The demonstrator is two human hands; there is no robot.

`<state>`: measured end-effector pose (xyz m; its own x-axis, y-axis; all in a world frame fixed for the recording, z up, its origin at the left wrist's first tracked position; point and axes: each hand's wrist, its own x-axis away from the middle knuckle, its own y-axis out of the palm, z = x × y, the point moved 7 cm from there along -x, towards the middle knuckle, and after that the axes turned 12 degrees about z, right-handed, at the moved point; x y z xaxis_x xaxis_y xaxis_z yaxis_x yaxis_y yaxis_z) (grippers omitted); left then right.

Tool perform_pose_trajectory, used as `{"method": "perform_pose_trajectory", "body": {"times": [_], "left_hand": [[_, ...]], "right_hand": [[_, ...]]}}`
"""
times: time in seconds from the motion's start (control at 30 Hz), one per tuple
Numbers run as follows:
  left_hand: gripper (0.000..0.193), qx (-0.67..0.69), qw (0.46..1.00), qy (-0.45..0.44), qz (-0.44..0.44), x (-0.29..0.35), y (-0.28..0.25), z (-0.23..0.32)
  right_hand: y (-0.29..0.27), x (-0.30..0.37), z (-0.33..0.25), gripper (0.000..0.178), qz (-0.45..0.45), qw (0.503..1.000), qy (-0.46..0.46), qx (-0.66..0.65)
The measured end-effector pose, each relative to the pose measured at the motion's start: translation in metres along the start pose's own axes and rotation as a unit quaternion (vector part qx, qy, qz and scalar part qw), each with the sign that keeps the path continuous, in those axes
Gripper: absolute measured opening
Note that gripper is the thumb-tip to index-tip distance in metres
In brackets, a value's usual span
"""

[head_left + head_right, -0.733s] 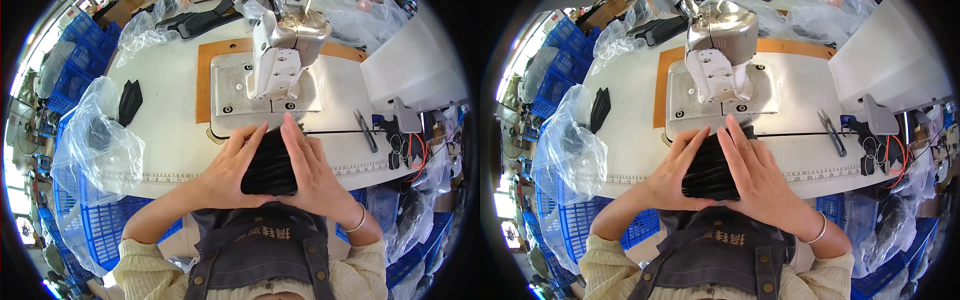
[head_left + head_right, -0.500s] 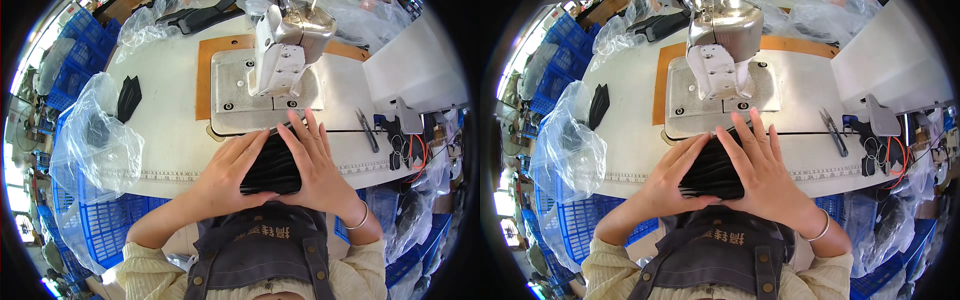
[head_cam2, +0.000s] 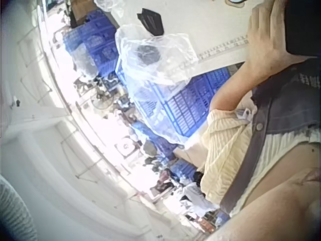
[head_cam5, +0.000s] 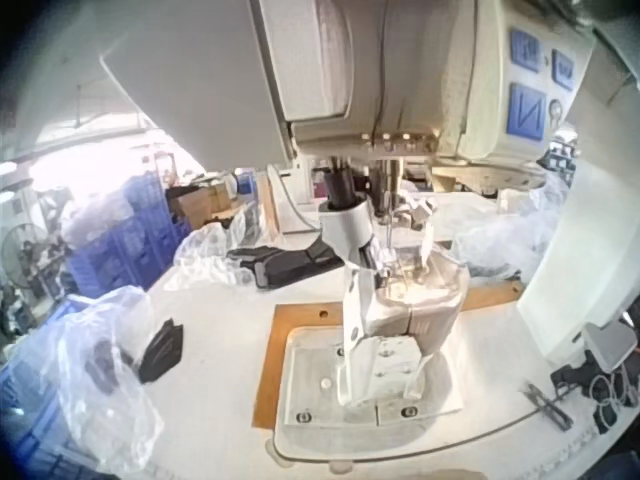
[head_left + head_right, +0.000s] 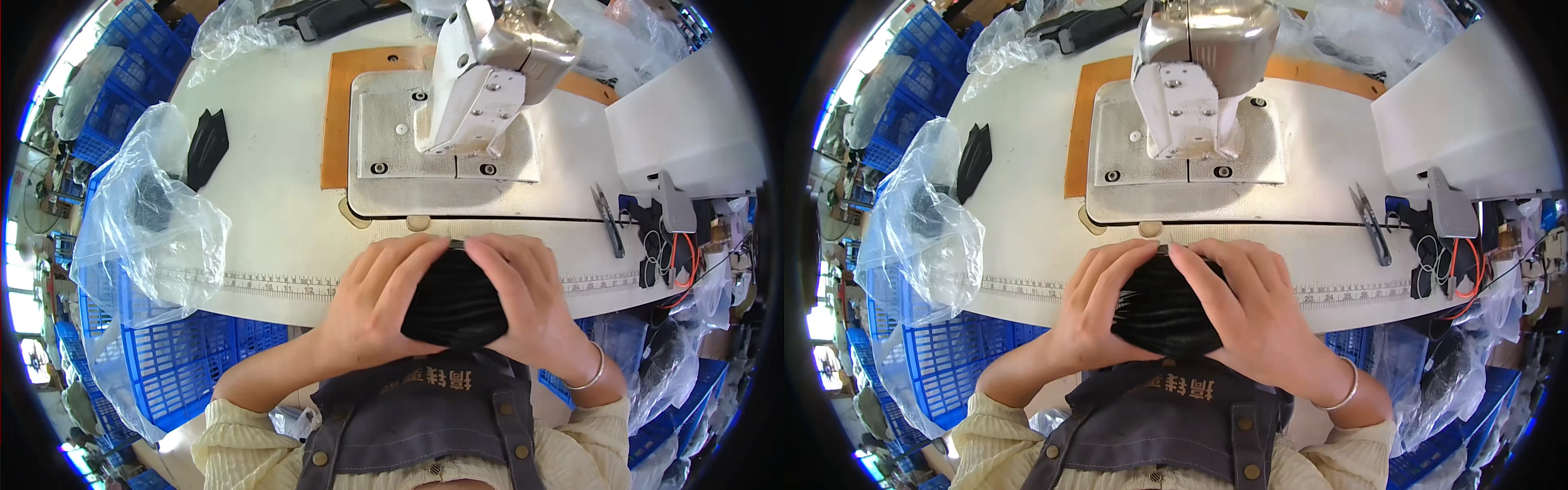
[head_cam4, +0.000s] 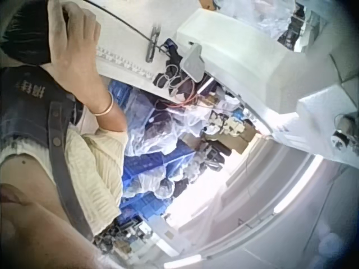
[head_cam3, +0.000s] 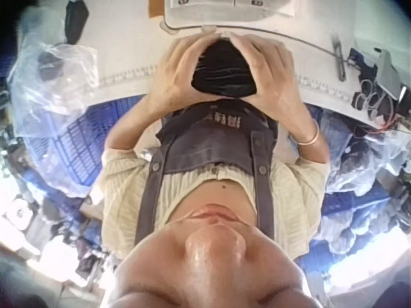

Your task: The recorder is stacking, aligning, and bundling black shoe components at a factory workstation.

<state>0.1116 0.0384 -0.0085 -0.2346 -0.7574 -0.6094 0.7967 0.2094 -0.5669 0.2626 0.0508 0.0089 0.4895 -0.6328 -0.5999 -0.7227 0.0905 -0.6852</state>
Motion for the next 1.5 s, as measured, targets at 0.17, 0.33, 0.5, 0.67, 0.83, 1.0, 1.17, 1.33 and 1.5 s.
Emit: {"method": "perform_pose_trajectory", "body": {"times": [0.17,0.33,0.5,0.67,0.83,1.0,1.17,1.33,1.5], "left_hand": [[0.105,-0.079,0.994,-0.064,-0.036,-0.015,0.011,-0.002],[0.118,-0.126,0.985,-0.086,-0.082,-0.009,0.014,-0.007],[0.125,-0.007,0.994,-0.084,-0.071,-0.005,0.014,-0.012],[0.130,0.013,0.992,-0.082,-0.091,-0.013,0.015,-0.008],[0.115,0.003,0.995,-0.047,-0.089,-0.027,0.017,-0.016],[0.115,0.005,0.997,-0.065,-0.042,-0.012,0.013,-0.015],[0.135,-0.068,0.990,-0.066,-0.103,-0.011,0.013,-0.014],[0.131,0.026,0.993,-0.050,-0.104,-0.011,0.013,-0.019],[0.123,0.049,0.992,-0.066,-0.096,-0.002,0.013,-0.029]], "right_hand": [[-0.004,0.006,0.026,0.089,0.024,0.998,0.036,-0.034],[-0.001,0.004,0.026,0.109,-0.050,0.995,0.079,-0.017],[0.009,0.005,0.025,0.125,-0.099,0.989,0.097,-0.046],[0.013,0.003,0.014,0.122,-0.053,0.995,0.062,-0.058],[0.010,-0.010,0.025,0.116,-0.016,0.999,0.037,-0.022],[0.009,-0.007,0.024,0.117,-0.011,0.999,0.034,-0.035],[0.008,-0.005,0.025,0.125,-0.093,0.993,0.072,-0.018],[0.014,-0.005,0.021,0.124,-0.129,0.989,0.074,0.024],[0.017,0.011,0.007,0.115,-0.095,0.993,0.060,0.047]]}}
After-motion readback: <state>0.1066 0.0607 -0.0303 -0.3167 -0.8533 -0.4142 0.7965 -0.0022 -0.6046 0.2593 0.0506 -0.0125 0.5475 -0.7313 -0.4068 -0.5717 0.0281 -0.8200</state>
